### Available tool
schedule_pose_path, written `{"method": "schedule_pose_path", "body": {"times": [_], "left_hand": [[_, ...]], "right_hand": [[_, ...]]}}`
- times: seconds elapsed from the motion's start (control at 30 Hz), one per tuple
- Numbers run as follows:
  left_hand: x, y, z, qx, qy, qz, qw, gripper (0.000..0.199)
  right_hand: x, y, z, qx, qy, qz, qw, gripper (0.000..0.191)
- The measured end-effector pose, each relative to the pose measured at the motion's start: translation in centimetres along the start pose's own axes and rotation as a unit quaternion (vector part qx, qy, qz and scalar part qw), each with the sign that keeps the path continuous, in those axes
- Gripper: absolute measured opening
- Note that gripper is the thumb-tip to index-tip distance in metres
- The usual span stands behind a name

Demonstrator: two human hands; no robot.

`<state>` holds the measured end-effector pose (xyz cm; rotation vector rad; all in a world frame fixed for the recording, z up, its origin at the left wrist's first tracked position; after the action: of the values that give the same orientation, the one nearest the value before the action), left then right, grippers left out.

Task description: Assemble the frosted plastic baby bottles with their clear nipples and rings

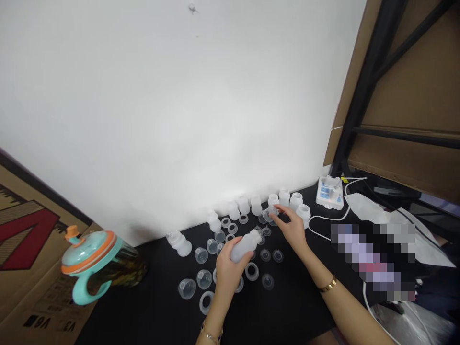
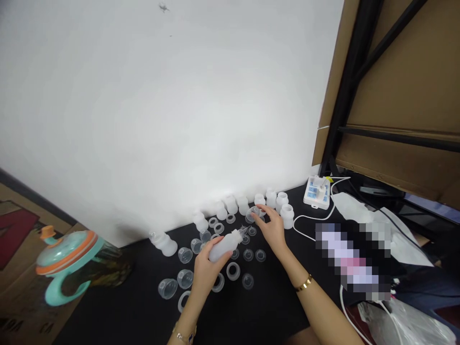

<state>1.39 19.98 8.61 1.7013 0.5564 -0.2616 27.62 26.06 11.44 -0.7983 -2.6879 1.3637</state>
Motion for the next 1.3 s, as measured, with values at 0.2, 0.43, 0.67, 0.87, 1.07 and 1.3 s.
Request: {"method": "schedule_pose_path", "body": {"times": [0.2,0.43,0.67,0.87,1.07,1.3], "left_hand": [[-0.7,-0.4,-0.6,0.019,0.04,-0.042,0.998,0.041],[-1.7,-0.3,-0.7,0.016,0.066,-0.014,0.998,0.038],[-1.7,-0.5,-0.6,-0.024,0.052,0.053,0.997,0.041],[-1.2,-0.6,-0.6,-0.046,0.034,0.097,0.994,0.037],[-0.7,-0.3,-0.5,-0.035,0.013,0.08,0.996,0.04],[-0.9,0.0,-0.5,-0.027,0.029,0.079,0.996,0.041]], "right_hand": [[1.3,1.0,0.3,0.078,-0.04,-0.114,0.99,0.042],[2.4,1.9,0.8,0.123,-0.065,-0.132,0.981,0.043],[2.8,2.9,1.1,0.166,-0.064,-0.177,0.968,0.045],[2.9,2.9,1.2,0.205,-0.046,-0.234,0.949,0.044],[3.2,2.6,1.6,0.234,-0.056,-0.249,0.938,0.047],[3.9,1.5,2.1,0.235,-0.091,-0.253,0.934,0.046]]}}
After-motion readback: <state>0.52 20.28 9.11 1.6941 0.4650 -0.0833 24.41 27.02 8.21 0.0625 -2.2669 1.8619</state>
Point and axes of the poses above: each hand's wrist, its own z-axis away from the middle knuckle, its own x-axis out of the palm, y = z × x, the point moved 9 cm from there along -z, towards the middle knuckle, and after that the axes turned 5 degrees about -x, right-handed, at the moved point
